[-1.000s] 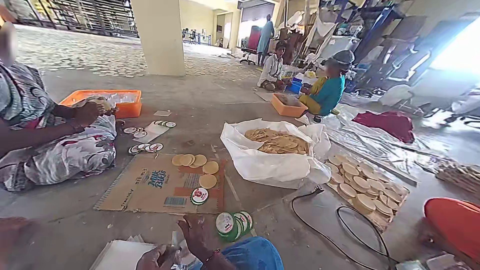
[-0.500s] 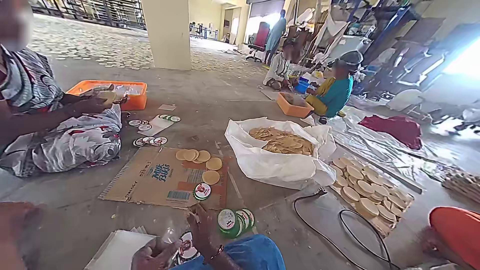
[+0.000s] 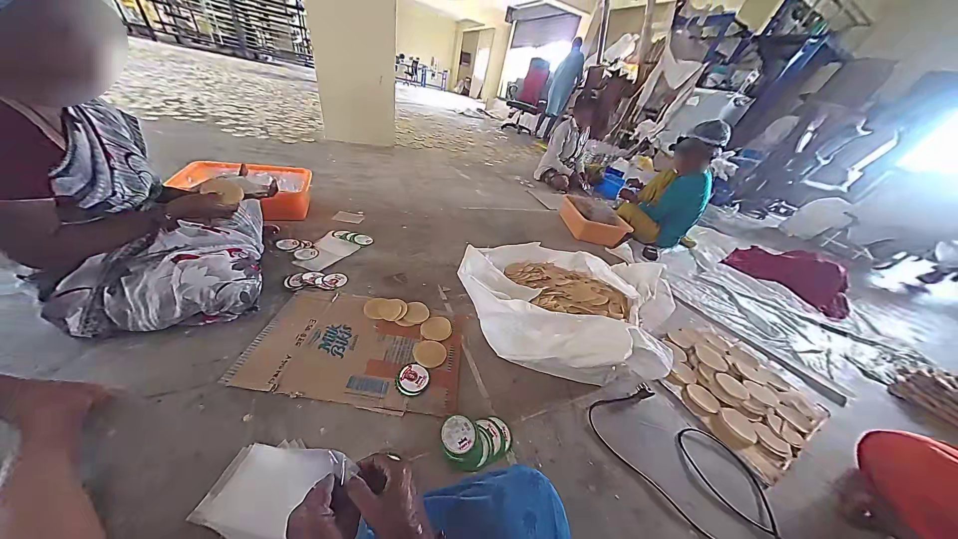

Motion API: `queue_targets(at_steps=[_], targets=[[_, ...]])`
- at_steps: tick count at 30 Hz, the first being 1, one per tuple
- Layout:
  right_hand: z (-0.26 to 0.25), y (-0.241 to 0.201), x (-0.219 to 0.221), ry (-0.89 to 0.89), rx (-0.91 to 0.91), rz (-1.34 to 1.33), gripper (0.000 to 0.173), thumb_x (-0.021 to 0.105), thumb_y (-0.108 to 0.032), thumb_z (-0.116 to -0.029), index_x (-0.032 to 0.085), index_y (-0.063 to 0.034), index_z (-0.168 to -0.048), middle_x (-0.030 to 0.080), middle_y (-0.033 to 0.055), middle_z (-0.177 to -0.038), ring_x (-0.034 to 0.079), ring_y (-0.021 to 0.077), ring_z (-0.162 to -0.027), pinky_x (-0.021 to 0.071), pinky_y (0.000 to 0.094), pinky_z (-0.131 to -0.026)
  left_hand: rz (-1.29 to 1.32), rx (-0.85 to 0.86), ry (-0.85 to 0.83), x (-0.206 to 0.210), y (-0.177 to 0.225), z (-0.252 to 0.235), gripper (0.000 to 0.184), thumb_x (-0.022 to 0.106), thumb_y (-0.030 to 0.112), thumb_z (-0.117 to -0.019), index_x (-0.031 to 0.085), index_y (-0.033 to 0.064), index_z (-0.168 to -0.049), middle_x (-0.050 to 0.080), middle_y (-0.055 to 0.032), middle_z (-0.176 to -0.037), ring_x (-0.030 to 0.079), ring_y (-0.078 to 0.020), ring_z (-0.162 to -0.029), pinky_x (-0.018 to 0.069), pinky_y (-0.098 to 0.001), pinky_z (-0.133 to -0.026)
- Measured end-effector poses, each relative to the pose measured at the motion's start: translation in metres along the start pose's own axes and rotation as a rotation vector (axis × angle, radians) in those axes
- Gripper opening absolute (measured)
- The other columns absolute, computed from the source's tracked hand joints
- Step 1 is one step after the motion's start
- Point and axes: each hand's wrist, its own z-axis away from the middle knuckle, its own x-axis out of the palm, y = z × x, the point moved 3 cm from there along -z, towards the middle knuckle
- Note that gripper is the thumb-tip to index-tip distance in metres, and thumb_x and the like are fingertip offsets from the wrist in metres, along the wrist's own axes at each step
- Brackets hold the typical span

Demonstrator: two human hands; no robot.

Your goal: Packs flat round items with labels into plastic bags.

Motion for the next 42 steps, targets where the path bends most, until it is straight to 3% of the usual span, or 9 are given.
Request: queue_targets(at_steps=[9,14,18,21,26,32,35,39,42], targets=[[0.006,-0.020,0.010,-0.069,0.049,0.184,0.033,0.042,-0.015,-0.1018,0.069,0.0043,-0.101,0.067,0.0197,-0.085,0.067,0.0332,-0.085,0.0515,0.0523,-0.078,0.175,-0.035,-0.022,-0.001,-0.013,0.013,0.017,0.065,0.003,-0.0897,0.065,-0.0136,-0.088,0.065,-0.0216,-0.074,0.066,-0.0308,-0.066,0.0559,-0.0493,-0.066],[0.006,-0.028,-0.006,-0.183,0.100,0.247,0.037,0.043,-0.013,-0.1058,0.062,0.0005,-0.134,0.071,0.0242,-0.110,0.069,0.0370,-0.101,0.0535,0.0550,-0.092,0.403,-0.215,-0.138,-0.013,-0.028,0.012,0.021,0.072,0.010,-0.0921,0.061,-0.0085,-0.093,0.067,-0.0139,-0.079,0.070,-0.0219,-0.066,0.0629,-0.0420,-0.064],[0.014,-0.030,-0.014,-0.219,0.069,0.375,0.040,0.046,-0.016,-0.1062,0.058,-0.0036,-0.142,0.072,0.0205,-0.113,0.071,0.0328,-0.100,0.0556,0.0504,-0.091,0.097,-0.051,-0.034,-0.037,-0.011,0.011,0.028,0.061,0.006,-0.0964,0.060,-0.0156,-0.114,0.067,-0.0244,-0.091,0.069,-0.0338,-0.083,0.0577,-0.0505,-0.079],[0.020,-0.044,-0.016,-0.154,-0.056,0.363,0.036,0.054,-0.013,-0.1025,0.062,-0.0015,-0.136,0.072,0.0163,-0.113,0.071,0.0261,-0.099,0.0576,0.0438,-0.090,0.007,0.135,0.116,-0.040,-0.009,0.007,0.019,0.058,0.003,-0.0933,0.067,-0.0082,-0.106,0.069,-0.0182,-0.086,0.068,-0.0272,-0.073,0.0584,-0.0433,-0.070],[0.053,-0.072,-0.019,0.105,-0.357,-0.006,0.024,0.055,-0.004,-0.0972,0.070,0.0029,-0.115,0.074,0.0110,-0.107,0.073,0.0127,-0.097,0.0619,0.0291,-0.086,0.033,0.142,0.182,-0.040,-0.006,0.006,0.014,0.061,0.001,-0.0892,0.069,-0.0027,-0.101,0.066,-0.0115,-0.074,0.060,-0.0184,-0.058,0.0537,-0.0338,-0.056],[0.074,-0.077,-0.004,-0.135,0.120,-0.486,0.040,0.044,-0.003,-0.1015,0.052,0.0093,-0.139,0.063,0.0190,-0.135,0.063,0.0190,-0.124,0.0515,0.0328,-0.107,0.086,0.123,0.194,-0.038,-0.006,0.012,0.015,0.061,0.007,-0.0956,0.071,-0.0013,-0.105,0.065,-0.0101,-0.075,0.057,-0.0152,-0.058,0.0513,-0.0312,-0.058],[0.079,-0.084,0.000,-0.211,0.347,-0.743,0.039,0.036,-0.008,-0.1080,0.048,0.0082,-0.141,0.064,0.0153,-0.128,0.066,0.0166,-0.114,0.0531,0.0315,-0.103,0.100,0.121,0.147,-0.036,-0.005,0.021,0.015,0.063,0.010,-0.0971,0.072,-0.0008,-0.104,0.070,-0.0119,-0.082,0.064,-0.0188,-0.065,0.0560,-0.0362,-0.064],[0.072,-0.079,0.004,-0.211,0.369,-0.834,0.039,0.029,-0.021,-0.1115,0.057,-0.0007,-0.127,0.069,0.0084,-0.115,0.067,0.0132,-0.107,0.0541,0.0315,-0.097,0.031,0.185,0.153,-0.030,0.005,0.038,0.015,0.062,0.009,-0.0960,0.072,-0.0019,-0.101,0.072,-0.0135,-0.081,0.071,-0.0240,-0.070,0.0599,-0.0412,-0.066],[0.070,-0.076,0.008,-0.246,0.314,-0.899,0.041,0.030,-0.034,-0.1113,0.050,-0.0095,-0.137,0.067,0.0026,-0.119,0.064,0.0090,-0.111,0.0537,0.0275,-0.097,-0.001,0.221,0.179,-0.031,0.015,0.045,0.015,0.061,0.009,-0.0959,0.070,-0.0027,-0.097,0.070,-0.0130,-0.076,0.071,-0.0242,-0.067,0.0589,-0.0395,-0.062]])
